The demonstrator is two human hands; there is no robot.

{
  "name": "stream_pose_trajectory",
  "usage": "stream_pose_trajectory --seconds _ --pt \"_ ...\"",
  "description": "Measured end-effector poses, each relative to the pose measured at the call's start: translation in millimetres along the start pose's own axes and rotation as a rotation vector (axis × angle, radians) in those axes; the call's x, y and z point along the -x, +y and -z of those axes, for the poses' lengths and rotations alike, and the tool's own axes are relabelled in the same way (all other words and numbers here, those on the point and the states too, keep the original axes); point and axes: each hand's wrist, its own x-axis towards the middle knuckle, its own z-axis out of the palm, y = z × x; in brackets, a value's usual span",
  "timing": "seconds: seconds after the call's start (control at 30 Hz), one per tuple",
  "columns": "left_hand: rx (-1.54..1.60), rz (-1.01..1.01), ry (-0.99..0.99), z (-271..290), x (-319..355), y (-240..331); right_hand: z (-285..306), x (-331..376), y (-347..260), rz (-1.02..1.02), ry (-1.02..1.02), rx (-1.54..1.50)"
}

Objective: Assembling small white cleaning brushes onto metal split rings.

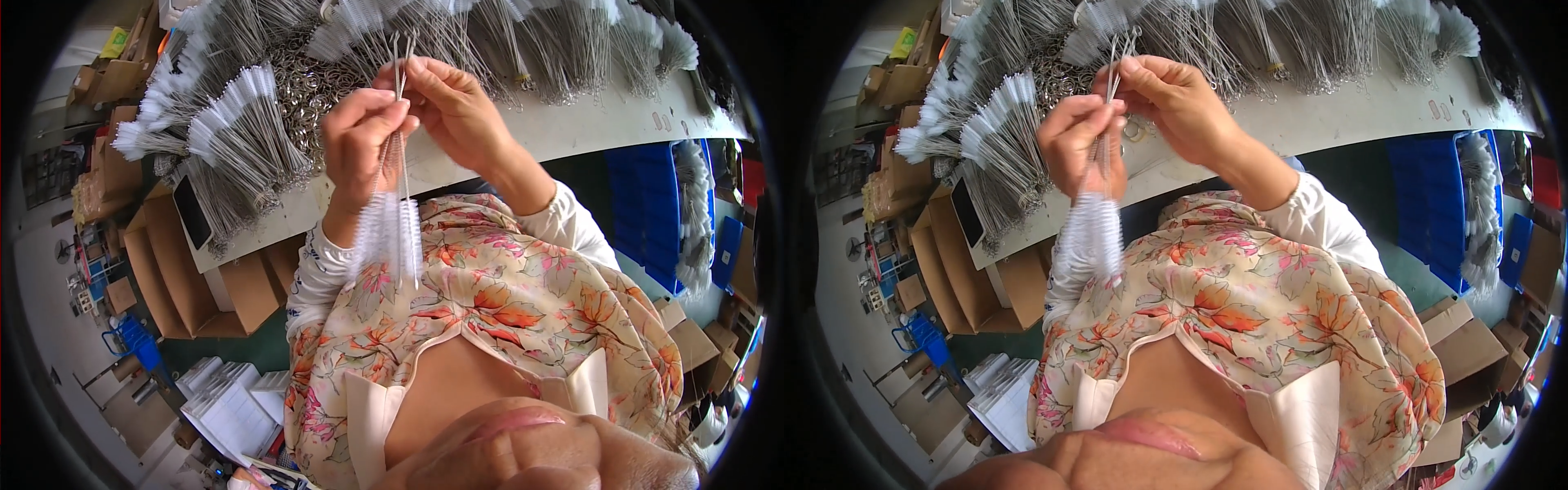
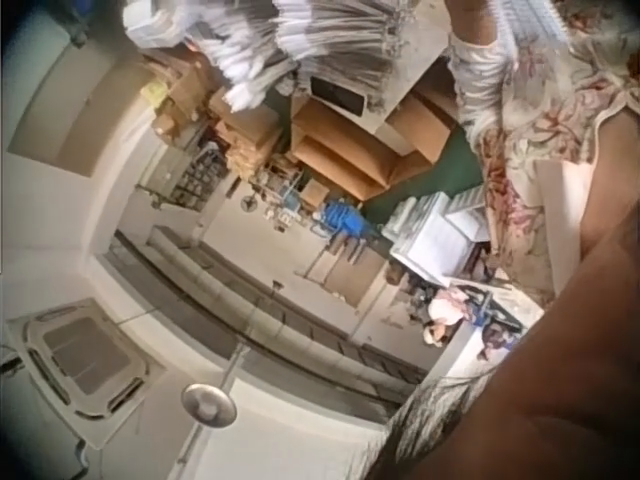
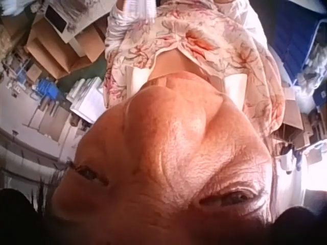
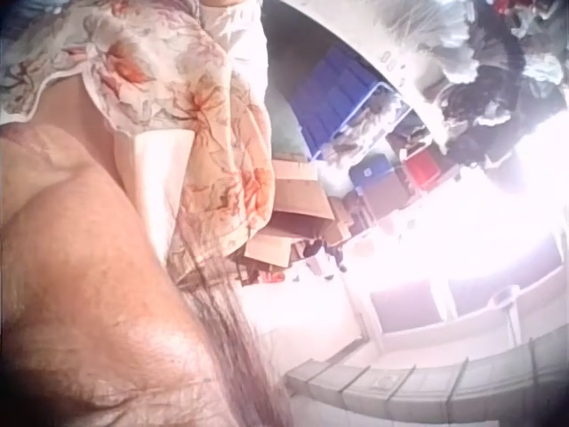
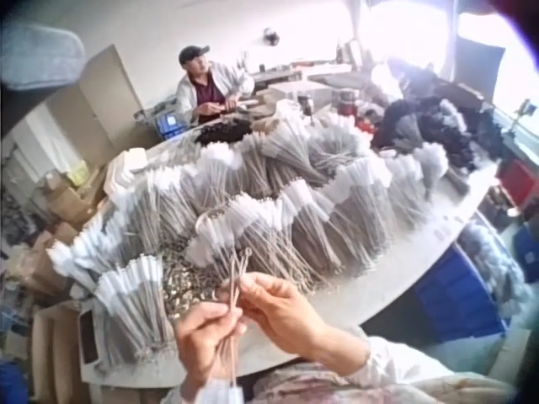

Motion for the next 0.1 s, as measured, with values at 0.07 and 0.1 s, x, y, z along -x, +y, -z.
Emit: stream_pose_trajectory --seconds 0.07,0.1 --pt "-0.249 -0.207 -0.123 8 24 -24 0 0 7 -0.039 -0.037 -0.279" --pt "-0.341 -0.265 -0.164 12 26 -26 5 -4 12 -0.069 -0.062 -0.563"
